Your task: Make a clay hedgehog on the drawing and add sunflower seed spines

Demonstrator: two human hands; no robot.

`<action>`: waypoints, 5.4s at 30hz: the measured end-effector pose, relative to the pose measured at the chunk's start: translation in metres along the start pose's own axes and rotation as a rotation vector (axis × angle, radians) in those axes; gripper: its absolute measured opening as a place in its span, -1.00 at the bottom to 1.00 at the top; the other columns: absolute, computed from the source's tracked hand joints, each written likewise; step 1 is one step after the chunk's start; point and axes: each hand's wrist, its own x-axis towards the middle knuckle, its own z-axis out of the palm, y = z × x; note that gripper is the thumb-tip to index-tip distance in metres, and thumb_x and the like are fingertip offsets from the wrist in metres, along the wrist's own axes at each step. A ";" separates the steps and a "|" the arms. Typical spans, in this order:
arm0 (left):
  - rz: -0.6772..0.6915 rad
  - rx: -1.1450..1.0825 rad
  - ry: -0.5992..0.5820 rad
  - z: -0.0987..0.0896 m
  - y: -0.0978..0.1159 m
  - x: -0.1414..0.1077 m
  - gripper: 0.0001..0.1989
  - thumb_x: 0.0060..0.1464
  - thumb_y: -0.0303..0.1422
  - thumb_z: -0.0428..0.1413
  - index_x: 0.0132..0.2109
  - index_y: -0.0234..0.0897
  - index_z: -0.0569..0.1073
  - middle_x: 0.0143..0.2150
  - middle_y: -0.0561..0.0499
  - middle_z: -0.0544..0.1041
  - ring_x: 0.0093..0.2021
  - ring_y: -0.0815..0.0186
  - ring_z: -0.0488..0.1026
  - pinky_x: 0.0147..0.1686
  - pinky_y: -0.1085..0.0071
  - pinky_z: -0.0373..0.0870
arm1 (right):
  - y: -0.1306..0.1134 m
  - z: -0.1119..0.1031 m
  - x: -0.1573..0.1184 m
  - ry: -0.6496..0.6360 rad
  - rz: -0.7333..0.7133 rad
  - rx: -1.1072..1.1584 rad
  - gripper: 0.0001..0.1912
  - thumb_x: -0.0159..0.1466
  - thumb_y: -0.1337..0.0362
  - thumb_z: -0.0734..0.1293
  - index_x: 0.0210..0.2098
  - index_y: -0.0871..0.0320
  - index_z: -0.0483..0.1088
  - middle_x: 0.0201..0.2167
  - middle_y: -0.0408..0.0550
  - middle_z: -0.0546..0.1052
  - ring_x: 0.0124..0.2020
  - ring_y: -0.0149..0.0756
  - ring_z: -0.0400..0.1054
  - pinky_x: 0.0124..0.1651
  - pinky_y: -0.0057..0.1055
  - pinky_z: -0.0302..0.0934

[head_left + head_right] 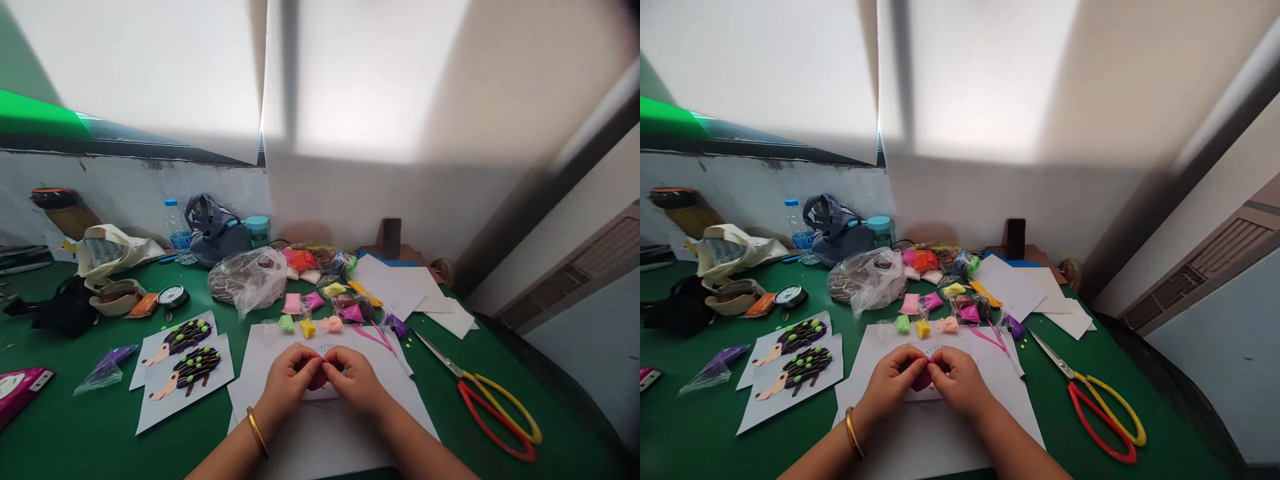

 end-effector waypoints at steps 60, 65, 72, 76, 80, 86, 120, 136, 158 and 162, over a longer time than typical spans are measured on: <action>-0.076 -0.189 0.014 -0.001 -0.003 0.002 -0.60 -0.09 -0.14 0.30 -0.13 -0.29 0.52 -0.24 -0.07 0.60 -0.25 0.18 0.51 -0.23 0.32 0.46 | 0.007 -0.002 0.000 0.033 -0.089 -0.048 -0.74 0.33 0.15 0.21 -0.38 0.15 0.41 -0.44 -0.11 0.47 -0.37 -0.31 0.33 -0.30 -0.42 0.16; -0.092 -0.212 0.005 0.000 -0.005 0.003 -0.68 -0.07 -0.15 0.30 -0.27 -0.30 0.50 -0.35 -0.01 0.57 -0.33 0.23 0.51 -0.29 0.34 0.46 | 0.004 -0.001 -0.001 0.001 -0.048 0.090 -0.70 0.34 0.06 0.23 -0.33 0.16 0.41 -0.44 -0.12 0.48 -0.40 -0.31 0.36 -0.33 -0.43 0.21; -0.079 -0.213 0.016 -0.001 -0.005 0.002 -0.63 -0.08 -0.12 0.30 -0.21 -0.29 0.52 -0.28 -0.04 0.60 -0.29 0.21 0.52 -0.24 0.32 0.47 | 0.004 -0.002 -0.001 0.034 -0.052 0.087 -0.71 0.34 0.07 0.25 -0.34 0.15 0.43 -0.42 -0.10 0.50 -0.38 -0.30 0.38 -0.31 -0.42 0.23; -0.054 -0.138 -0.004 -0.002 -0.005 0.002 -0.64 0.02 -0.06 0.22 -0.24 -0.30 0.54 -0.32 -0.05 0.59 -0.32 0.22 0.50 -0.29 0.35 0.44 | 0.005 -0.003 -0.001 0.035 -0.080 0.080 -0.70 0.34 0.06 0.25 -0.23 0.14 0.46 -0.34 -0.08 0.52 -0.34 -0.29 0.37 -0.26 -0.41 0.22; -0.012 0.003 -0.034 -0.001 -0.005 0.000 -0.66 0.06 -0.07 0.19 -0.33 -0.30 0.55 -0.38 -0.05 0.56 -0.35 0.25 0.46 -0.33 0.39 0.39 | 0.006 -0.002 -0.001 0.094 -0.084 0.011 -0.76 0.33 0.12 0.25 -0.31 0.15 0.43 -0.40 -0.11 0.49 -0.36 -0.31 0.33 -0.29 -0.42 0.19; 0.000 0.025 -0.038 0.000 -0.004 -0.001 -0.67 0.10 -0.08 0.14 -0.31 -0.28 0.52 -0.39 -0.01 0.52 -0.36 0.27 0.43 -0.33 0.41 0.38 | 0.005 0.000 -0.002 0.067 -0.112 -0.020 -0.78 0.31 0.19 0.23 -0.37 0.15 0.41 -0.42 -0.11 0.47 -0.36 -0.31 0.34 -0.26 -0.42 0.20; -0.121 -0.230 -0.058 -0.001 0.001 0.002 -0.53 -0.07 0.02 0.26 -0.19 -0.31 0.52 -0.38 -0.02 0.55 -0.44 0.33 0.42 -0.42 0.44 0.33 | 0.005 0.000 -0.002 0.071 0.043 0.227 -0.73 0.32 0.06 0.29 -0.30 0.15 0.39 -0.47 -0.12 0.53 -0.45 -0.29 0.44 -0.34 -0.38 0.28; -0.083 -0.174 -0.055 -0.003 0.001 0.003 -0.66 -0.06 -0.09 0.29 -0.31 -0.30 0.54 -0.36 -0.04 0.57 -0.33 0.24 0.48 -0.27 0.37 0.40 | 0.015 0.002 0.002 0.124 0.000 0.222 -0.70 0.19 0.18 0.42 -0.12 0.11 0.39 -0.18 -0.05 0.51 -0.17 -0.20 0.42 -0.09 -0.27 0.32; -0.096 -0.165 -0.079 -0.003 0.003 0.004 -0.56 0.01 0.02 0.19 -0.23 -0.30 0.55 -0.40 -0.03 0.56 -0.38 0.27 0.45 -0.37 0.40 0.37 | 0.013 -0.003 0.002 0.174 0.033 0.248 -0.71 0.28 0.05 0.31 -0.21 0.15 0.45 -0.30 -0.03 0.53 -0.25 -0.20 0.40 -0.17 -0.31 0.30; -0.110 -0.204 -0.096 -0.002 0.003 0.003 -0.63 -0.09 -0.09 0.31 -0.25 -0.30 0.54 -0.33 -0.06 0.60 -0.31 0.23 0.50 -0.29 0.37 0.41 | 0.014 0.000 0.002 0.180 0.060 0.296 -0.68 0.24 0.01 0.35 -0.23 0.15 0.43 -0.34 -0.06 0.52 -0.30 -0.22 0.41 -0.23 -0.33 0.32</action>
